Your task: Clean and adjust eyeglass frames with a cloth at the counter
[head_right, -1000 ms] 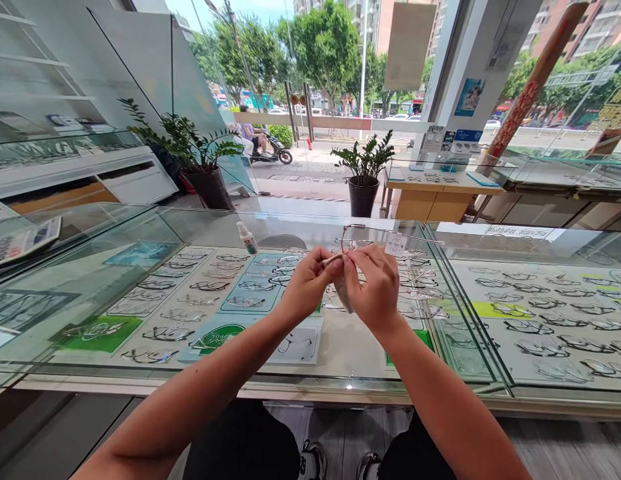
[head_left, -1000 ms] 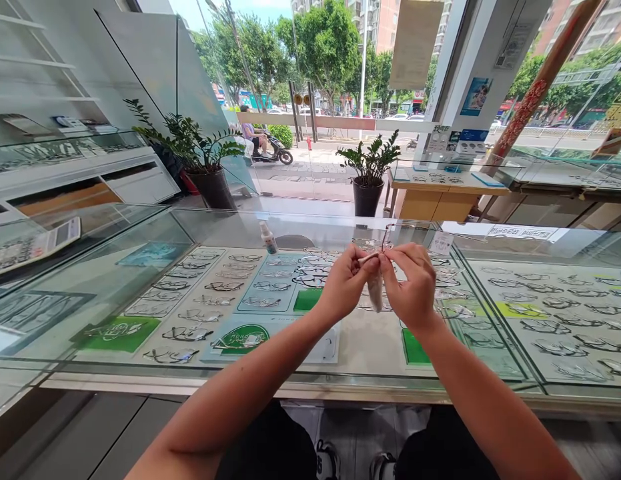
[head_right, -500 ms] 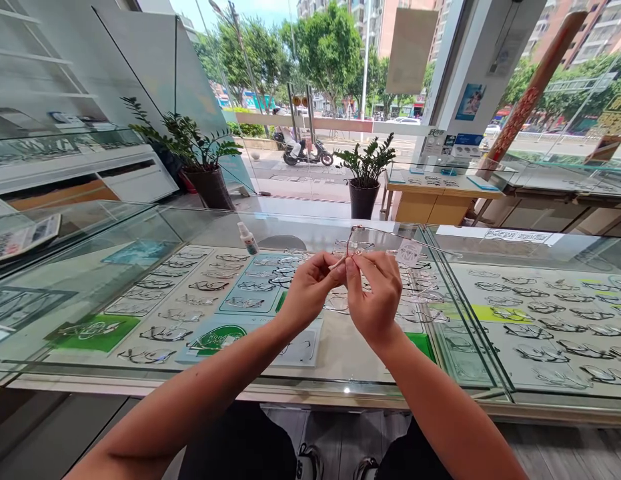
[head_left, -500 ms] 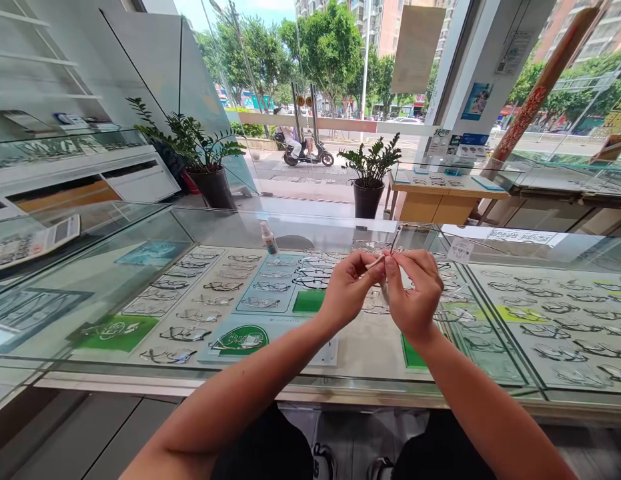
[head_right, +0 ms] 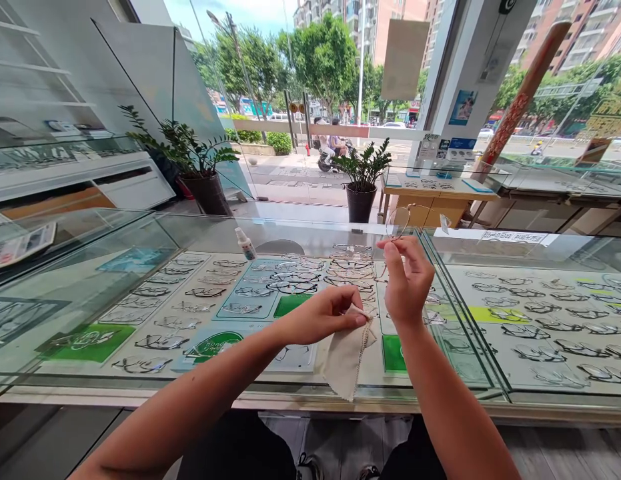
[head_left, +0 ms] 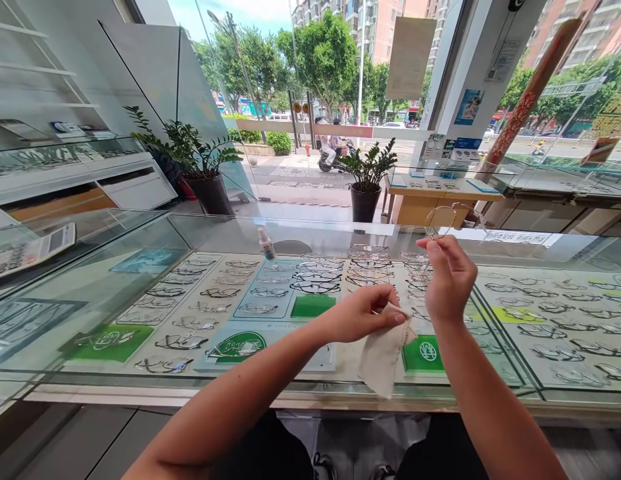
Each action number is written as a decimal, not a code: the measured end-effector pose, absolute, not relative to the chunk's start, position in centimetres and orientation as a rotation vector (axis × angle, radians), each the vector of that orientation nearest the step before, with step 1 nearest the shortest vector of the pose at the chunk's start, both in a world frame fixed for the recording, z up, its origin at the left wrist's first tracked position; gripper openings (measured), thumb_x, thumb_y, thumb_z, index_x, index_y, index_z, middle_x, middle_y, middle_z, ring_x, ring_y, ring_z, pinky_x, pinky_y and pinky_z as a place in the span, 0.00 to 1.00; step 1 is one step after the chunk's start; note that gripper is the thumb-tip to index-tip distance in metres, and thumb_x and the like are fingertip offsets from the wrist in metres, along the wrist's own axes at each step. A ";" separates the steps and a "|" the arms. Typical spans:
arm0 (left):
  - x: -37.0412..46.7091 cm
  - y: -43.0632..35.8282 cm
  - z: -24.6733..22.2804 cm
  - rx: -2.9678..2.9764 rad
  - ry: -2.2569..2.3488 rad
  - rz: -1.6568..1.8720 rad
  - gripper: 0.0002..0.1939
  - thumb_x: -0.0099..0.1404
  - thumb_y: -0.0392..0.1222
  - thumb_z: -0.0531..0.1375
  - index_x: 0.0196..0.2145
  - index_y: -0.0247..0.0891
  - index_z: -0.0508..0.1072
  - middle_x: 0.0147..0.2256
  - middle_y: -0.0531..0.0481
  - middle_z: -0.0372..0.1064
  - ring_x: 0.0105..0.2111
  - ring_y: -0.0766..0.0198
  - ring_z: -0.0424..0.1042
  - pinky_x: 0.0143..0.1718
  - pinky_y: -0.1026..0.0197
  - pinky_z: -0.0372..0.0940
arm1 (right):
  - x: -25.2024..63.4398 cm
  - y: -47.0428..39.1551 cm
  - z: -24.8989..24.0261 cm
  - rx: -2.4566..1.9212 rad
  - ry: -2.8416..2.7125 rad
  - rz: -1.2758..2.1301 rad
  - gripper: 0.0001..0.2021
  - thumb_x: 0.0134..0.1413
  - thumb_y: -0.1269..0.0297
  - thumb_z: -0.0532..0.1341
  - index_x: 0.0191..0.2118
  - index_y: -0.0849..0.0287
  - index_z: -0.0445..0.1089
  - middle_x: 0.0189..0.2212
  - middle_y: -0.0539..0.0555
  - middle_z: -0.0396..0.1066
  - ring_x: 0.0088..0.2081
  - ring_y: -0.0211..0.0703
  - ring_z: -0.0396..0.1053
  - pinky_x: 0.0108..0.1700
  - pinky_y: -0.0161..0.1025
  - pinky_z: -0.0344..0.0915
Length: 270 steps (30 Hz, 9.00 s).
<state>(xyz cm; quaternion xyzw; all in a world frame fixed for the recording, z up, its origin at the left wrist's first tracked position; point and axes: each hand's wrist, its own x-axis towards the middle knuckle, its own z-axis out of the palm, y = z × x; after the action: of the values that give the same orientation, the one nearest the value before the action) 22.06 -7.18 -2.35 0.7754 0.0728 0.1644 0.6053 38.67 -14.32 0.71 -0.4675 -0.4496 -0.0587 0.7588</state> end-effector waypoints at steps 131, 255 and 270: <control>19.0 -3.3 12.4 2.407 0.455 1.891 0.18 0.68 0.56 0.72 0.51 0.45 0.81 0.44 0.48 0.82 0.40 0.59 0.80 0.43 0.53 0.76 | 41.3 -15.9 11.7 -1.456 -1.370 -0.263 0.28 0.66 0.41 0.67 0.63 0.53 0.74 0.51 0.64 0.83 0.45 0.60 0.83 0.47 0.61 0.81; 20.9 -3.6 11.5 2.221 0.547 1.946 0.19 0.64 0.56 0.75 0.44 0.45 0.78 0.42 0.49 0.79 0.39 0.59 0.77 0.43 0.52 0.73 | 41.3 -15.1 12.0 -1.612 -1.374 -0.435 0.27 0.66 0.47 0.66 0.63 0.58 0.77 0.47 0.63 0.86 0.45 0.61 0.84 0.49 0.62 0.79; 20.7 -3.4 11.4 2.282 0.529 1.954 0.18 0.64 0.53 0.76 0.46 0.44 0.79 0.43 0.49 0.80 0.42 0.58 0.79 0.44 0.54 0.74 | 41.1 -15.2 12.2 -1.604 -1.346 -0.414 0.29 0.64 0.46 0.68 0.63 0.59 0.75 0.47 0.64 0.85 0.47 0.63 0.84 0.50 0.62 0.77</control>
<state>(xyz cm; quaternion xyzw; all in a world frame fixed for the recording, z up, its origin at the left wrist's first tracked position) 20.70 -3.40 11.40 0.7473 0.1733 0.6398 0.0456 41.09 -15.23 12.19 -0.6581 -0.5524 -0.1698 0.4826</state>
